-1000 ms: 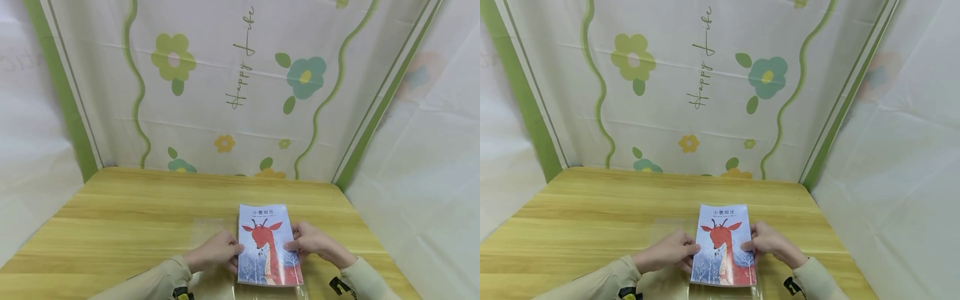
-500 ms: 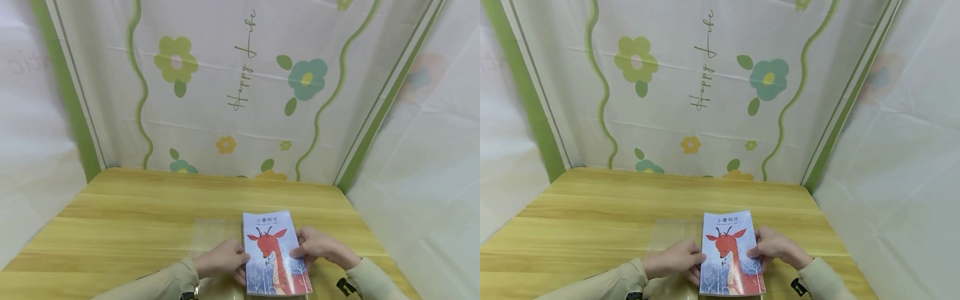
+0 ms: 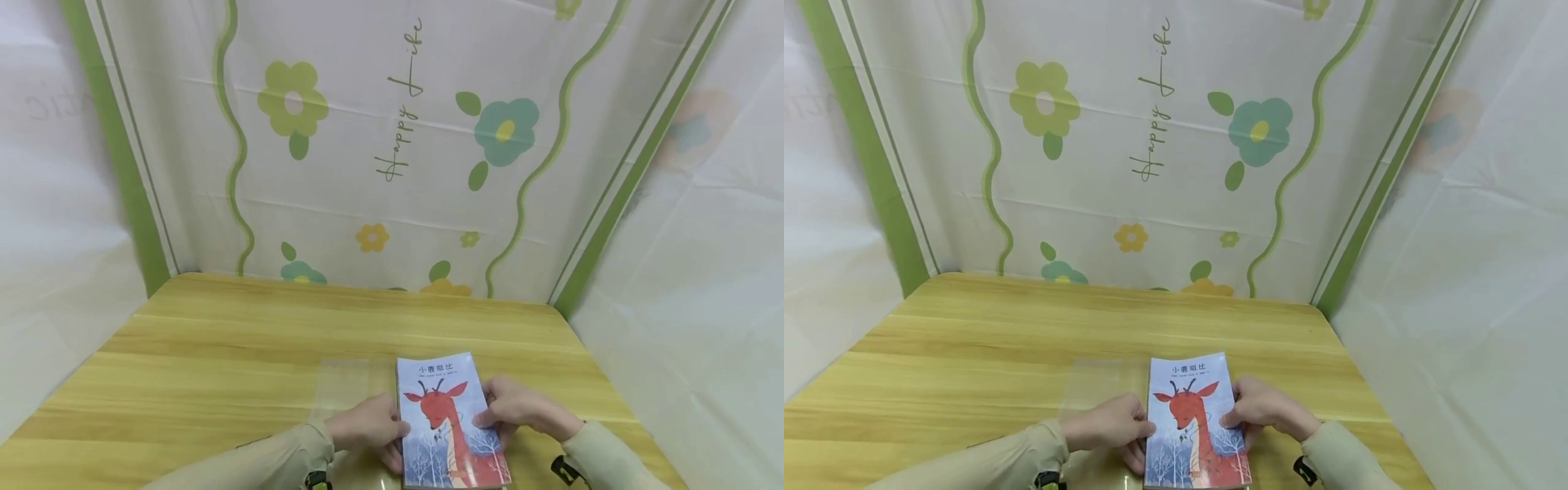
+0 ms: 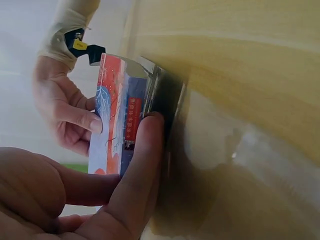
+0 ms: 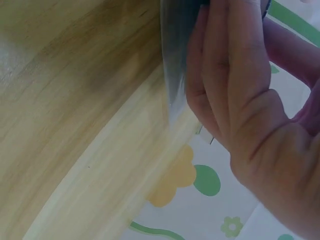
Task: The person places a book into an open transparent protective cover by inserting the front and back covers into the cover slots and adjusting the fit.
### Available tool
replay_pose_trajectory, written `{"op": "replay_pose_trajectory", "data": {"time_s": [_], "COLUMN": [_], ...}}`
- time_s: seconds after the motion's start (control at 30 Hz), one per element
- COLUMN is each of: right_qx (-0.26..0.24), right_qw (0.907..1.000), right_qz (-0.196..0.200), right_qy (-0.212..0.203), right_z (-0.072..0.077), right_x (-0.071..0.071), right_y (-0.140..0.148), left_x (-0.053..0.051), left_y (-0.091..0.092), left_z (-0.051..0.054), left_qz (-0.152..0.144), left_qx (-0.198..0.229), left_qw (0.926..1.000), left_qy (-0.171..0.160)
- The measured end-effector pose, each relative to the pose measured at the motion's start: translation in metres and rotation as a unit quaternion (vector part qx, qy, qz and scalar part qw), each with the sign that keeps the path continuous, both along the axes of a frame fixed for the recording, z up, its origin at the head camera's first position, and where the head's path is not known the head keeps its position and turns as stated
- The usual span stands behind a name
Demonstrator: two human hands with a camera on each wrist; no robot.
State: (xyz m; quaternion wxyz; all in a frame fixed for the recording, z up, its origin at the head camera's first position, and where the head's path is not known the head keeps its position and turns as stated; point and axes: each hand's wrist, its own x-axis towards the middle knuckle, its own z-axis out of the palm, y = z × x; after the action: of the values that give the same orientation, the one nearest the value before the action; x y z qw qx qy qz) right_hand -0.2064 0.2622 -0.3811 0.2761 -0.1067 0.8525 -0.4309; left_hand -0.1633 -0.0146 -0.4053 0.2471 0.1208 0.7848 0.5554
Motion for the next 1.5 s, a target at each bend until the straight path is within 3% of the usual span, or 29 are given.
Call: {"op": "replay_pose_trajectory", "data": {"time_s": [0.23,0.47,1.13,1.37,1.5], "right_qx": [0.044,0.067,0.088,0.058,0.047], "right_qw": [0.9989,0.9976,0.9952,0.9977,0.9977], "right_qz": [-0.003,-0.014,-0.042,-0.027,-0.024], "right_qy": [0.015,0.012,-0.004,-0.024,-0.042], "right_z": [-0.006,-0.008,-0.007,-0.009,-0.008], "right_x": [0.001,0.001,-0.002,-0.004,-0.004], "right_y": [-0.007,-0.013,-0.013,-0.011,-0.011], "left_x": [-0.001,-0.007,-0.006,-0.006,-0.007], "left_y": [-0.003,-0.009,-0.013,-0.015,-0.017], "left_z": [0.0,-0.001,-0.003,-0.003,-0.003], "left_qz": [-0.011,-0.015,-0.013,-0.018,-0.025], "left_qx": [-0.055,-0.057,-0.029,-0.029,-0.041], "left_qw": [0.9974,0.9959,0.9982,0.9989,0.9978], "left_qy": [0.046,0.068,0.051,0.033,0.046]}}
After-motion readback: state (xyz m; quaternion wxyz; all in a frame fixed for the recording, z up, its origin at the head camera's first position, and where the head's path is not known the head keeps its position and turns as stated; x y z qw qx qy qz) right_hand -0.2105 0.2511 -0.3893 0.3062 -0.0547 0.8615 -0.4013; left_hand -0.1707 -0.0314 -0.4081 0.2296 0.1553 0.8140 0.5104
